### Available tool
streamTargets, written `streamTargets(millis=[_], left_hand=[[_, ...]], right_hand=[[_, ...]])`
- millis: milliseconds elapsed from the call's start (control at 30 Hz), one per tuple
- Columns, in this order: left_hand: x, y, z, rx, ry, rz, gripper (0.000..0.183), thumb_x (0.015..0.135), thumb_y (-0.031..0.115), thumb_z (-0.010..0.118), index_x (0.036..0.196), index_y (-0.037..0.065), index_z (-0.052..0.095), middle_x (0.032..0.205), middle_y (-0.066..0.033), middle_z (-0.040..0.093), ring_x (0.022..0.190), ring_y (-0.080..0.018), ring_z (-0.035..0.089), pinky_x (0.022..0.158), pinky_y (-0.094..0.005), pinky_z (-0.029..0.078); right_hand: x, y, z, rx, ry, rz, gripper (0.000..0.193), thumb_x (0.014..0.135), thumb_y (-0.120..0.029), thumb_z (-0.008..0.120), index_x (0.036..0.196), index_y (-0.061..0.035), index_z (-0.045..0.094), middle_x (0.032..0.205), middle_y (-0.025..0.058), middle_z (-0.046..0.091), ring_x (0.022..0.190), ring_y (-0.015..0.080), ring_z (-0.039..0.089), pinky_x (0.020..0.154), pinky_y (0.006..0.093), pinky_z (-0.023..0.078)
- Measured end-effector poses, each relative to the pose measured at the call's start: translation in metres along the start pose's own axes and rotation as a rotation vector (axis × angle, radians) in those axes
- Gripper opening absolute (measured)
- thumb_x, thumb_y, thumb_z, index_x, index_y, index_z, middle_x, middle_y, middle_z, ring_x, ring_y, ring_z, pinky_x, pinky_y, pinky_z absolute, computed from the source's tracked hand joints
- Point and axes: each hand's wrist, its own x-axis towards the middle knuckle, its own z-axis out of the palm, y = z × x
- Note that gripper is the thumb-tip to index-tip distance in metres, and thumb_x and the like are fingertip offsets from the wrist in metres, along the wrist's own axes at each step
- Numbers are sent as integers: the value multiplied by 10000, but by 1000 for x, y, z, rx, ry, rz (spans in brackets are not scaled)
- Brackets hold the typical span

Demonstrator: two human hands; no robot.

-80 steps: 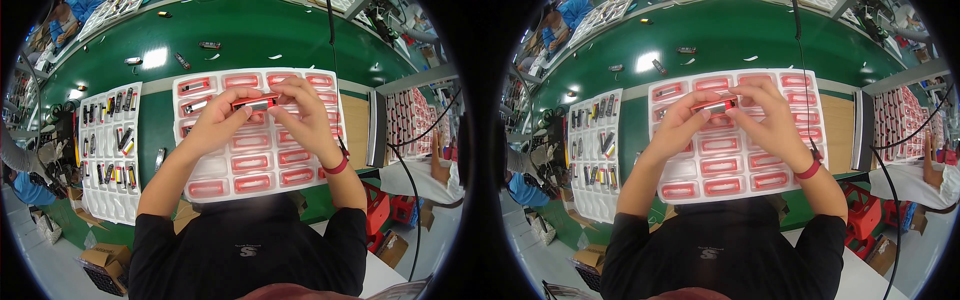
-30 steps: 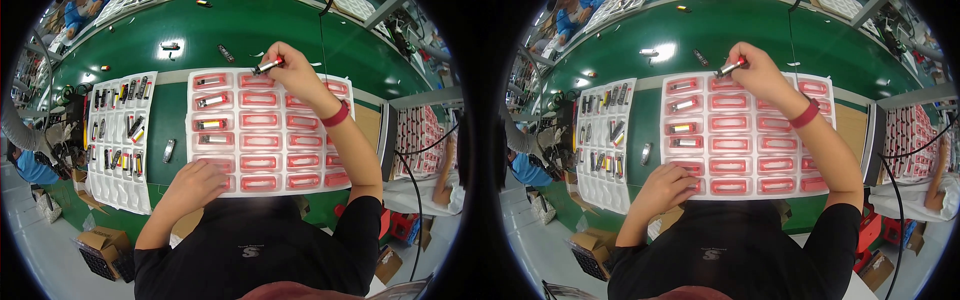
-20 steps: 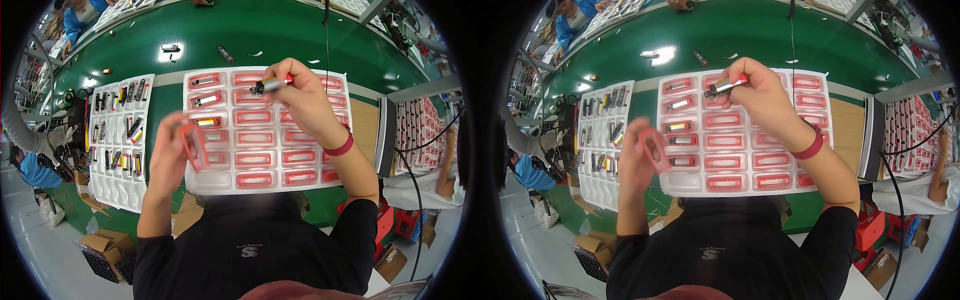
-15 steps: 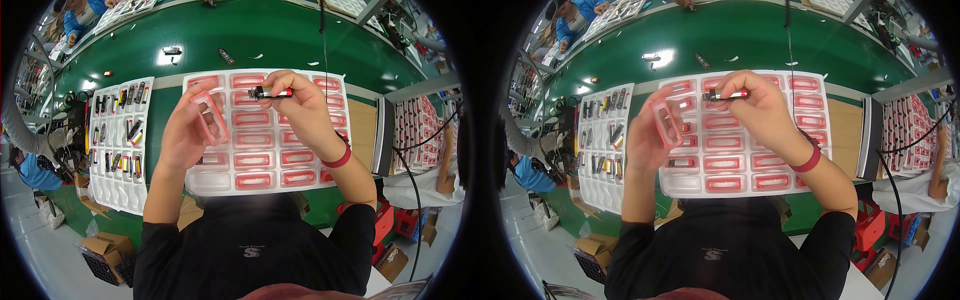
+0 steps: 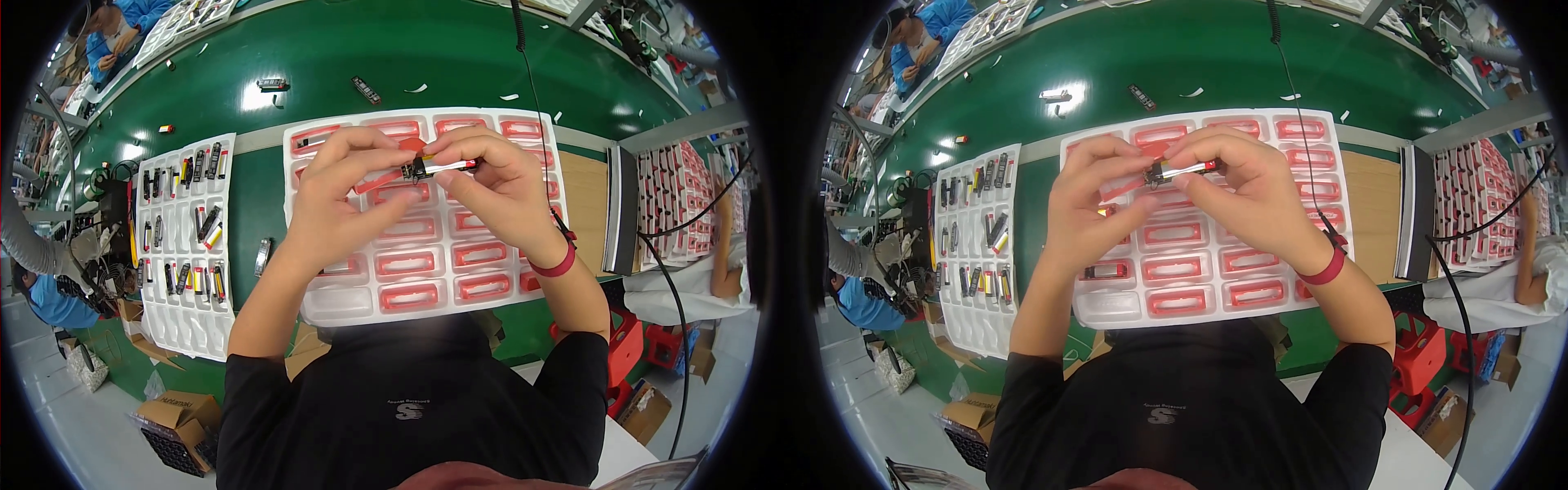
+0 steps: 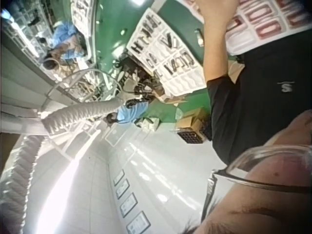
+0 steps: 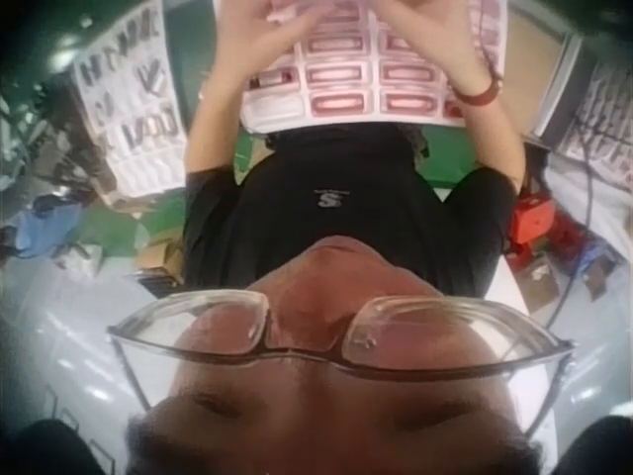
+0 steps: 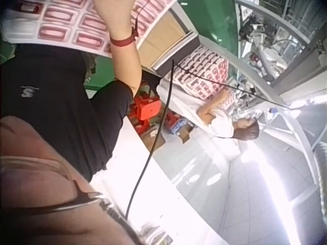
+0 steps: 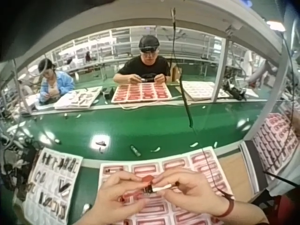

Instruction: The person assembles electronic components by hand, placing them into individual compartments of a plastic tray.

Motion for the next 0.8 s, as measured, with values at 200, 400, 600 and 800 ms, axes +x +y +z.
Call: streamTargets(millis=[200, 400, 600, 800], left_hand=[[0, 0, -5, 99, -16, 116, 314, 774, 48, 851, 1078, 38, 774, 1111, -99, 654, 1007, -217, 687, 835, -318, 593], [-1, -1, -3, 74, -14, 87, 251, 790, 4, 809, 1037, 22, 768, 1113, -110, 655, 1009, -216, 693, 842, -305, 602], [-10, -18, 0, -274, -90, -137, 329, 815, -48, 746, 1135, 26, 724, 1205, -99, 629, 1173, -184, 626, 924, -308, 583], [-14, -18, -3, -732, -149, -571, 424, 915, -117, 554, 1322, -3, 600, 1344, -80, 578, 1252, -167, 577, 1103, -341, 509]], right_hand=[[-5, 5, 5, 8, -26, 39, 242, 888, 96, 658, 1105, 5, 717, 1156, 106, 706, 1100, 194, 659, 955, 335, 527], [-6, 9, 3, -73, -42, -5, 228, 880, 70, 684, 1084, -19, 731, 1132, 99, 726, 1073, 202, 679, 931, 335, 540], [-11, 5, 4, -120, -95, -30, 210, 882, 89, 685, 1055, -19, 736, 1163, 118, 704, 1104, 203, 669, 930, 325, 546], [-15, 2, 0, -326, -70, -60, 212, 870, 81, 707, 1054, -19, 738, 1129, 92, 670, 1039, 199, 663, 876, 303, 545]])
